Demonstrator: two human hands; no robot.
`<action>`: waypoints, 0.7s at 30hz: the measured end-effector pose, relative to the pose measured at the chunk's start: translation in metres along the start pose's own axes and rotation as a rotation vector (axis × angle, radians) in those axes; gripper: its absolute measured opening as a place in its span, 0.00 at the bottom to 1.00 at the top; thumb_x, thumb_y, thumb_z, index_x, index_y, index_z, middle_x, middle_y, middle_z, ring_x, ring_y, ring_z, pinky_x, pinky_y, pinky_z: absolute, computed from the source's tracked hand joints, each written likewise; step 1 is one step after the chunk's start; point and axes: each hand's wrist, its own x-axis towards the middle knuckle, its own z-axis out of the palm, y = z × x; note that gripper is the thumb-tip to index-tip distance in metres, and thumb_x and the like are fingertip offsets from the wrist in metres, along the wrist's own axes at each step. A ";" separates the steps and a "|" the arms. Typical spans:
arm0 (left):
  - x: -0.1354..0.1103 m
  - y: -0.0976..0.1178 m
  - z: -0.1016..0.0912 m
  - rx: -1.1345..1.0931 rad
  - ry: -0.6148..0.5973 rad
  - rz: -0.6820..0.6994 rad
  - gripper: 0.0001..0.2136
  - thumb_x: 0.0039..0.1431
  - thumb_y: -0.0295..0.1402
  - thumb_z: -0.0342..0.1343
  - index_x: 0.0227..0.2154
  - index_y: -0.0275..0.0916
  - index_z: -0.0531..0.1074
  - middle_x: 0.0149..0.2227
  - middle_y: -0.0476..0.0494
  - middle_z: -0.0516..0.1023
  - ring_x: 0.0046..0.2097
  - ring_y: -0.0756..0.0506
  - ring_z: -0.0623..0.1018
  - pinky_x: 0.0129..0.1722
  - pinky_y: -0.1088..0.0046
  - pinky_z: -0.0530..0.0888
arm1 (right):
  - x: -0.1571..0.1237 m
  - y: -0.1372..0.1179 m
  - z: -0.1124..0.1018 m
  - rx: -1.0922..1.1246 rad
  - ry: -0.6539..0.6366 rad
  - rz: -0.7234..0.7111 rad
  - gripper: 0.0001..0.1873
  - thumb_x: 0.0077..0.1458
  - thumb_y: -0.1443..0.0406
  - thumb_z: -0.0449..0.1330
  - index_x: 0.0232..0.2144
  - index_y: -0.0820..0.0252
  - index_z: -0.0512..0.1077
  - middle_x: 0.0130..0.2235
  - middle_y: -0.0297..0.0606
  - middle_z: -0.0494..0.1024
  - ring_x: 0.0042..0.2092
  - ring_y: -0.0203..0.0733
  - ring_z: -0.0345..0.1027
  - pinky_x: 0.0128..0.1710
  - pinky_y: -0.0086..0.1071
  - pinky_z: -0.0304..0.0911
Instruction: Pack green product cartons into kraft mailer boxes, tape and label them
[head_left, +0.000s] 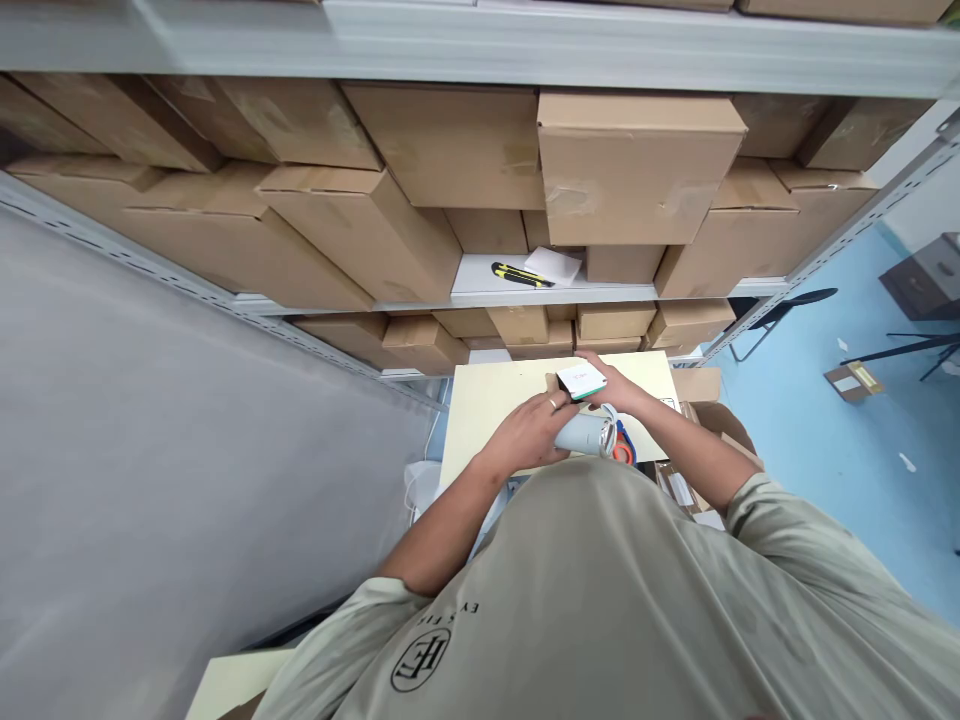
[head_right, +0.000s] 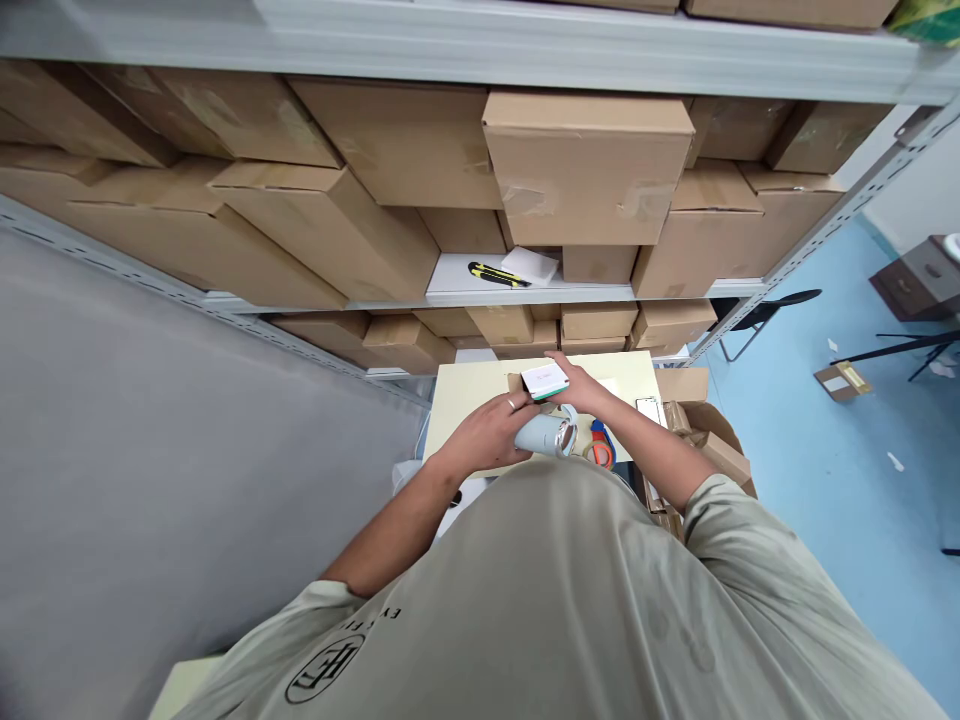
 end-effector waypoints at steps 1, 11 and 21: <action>-0.001 0.000 0.000 -0.016 0.002 0.009 0.26 0.56 0.30 0.72 0.59 0.45 0.81 0.55 0.36 0.80 0.53 0.32 0.82 0.53 0.55 0.80 | -0.004 -0.001 0.002 0.046 -0.008 0.011 0.49 0.50 0.64 0.77 0.72 0.48 0.67 0.47 0.36 0.86 0.43 0.46 0.80 0.43 0.41 0.81; -0.007 -0.008 0.000 -0.132 0.039 0.007 0.23 0.54 0.34 0.73 0.54 0.44 0.80 0.53 0.37 0.82 0.50 0.34 0.84 0.50 0.58 0.82 | -0.014 -0.012 0.014 0.099 0.144 -0.053 0.25 0.55 0.64 0.62 0.56 0.49 0.78 0.41 0.32 0.83 0.44 0.47 0.78 0.44 0.41 0.81; -0.003 0.004 -0.020 -0.445 0.318 -0.368 0.19 0.48 0.42 0.75 0.43 0.44 0.82 0.42 0.42 0.88 0.44 0.34 0.86 0.46 0.59 0.82 | -0.021 -0.015 0.023 -0.082 0.115 -0.048 0.15 0.62 0.65 0.59 0.51 0.51 0.73 0.36 0.33 0.82 0.35 0.47 0.76 0.44 0.42 0.79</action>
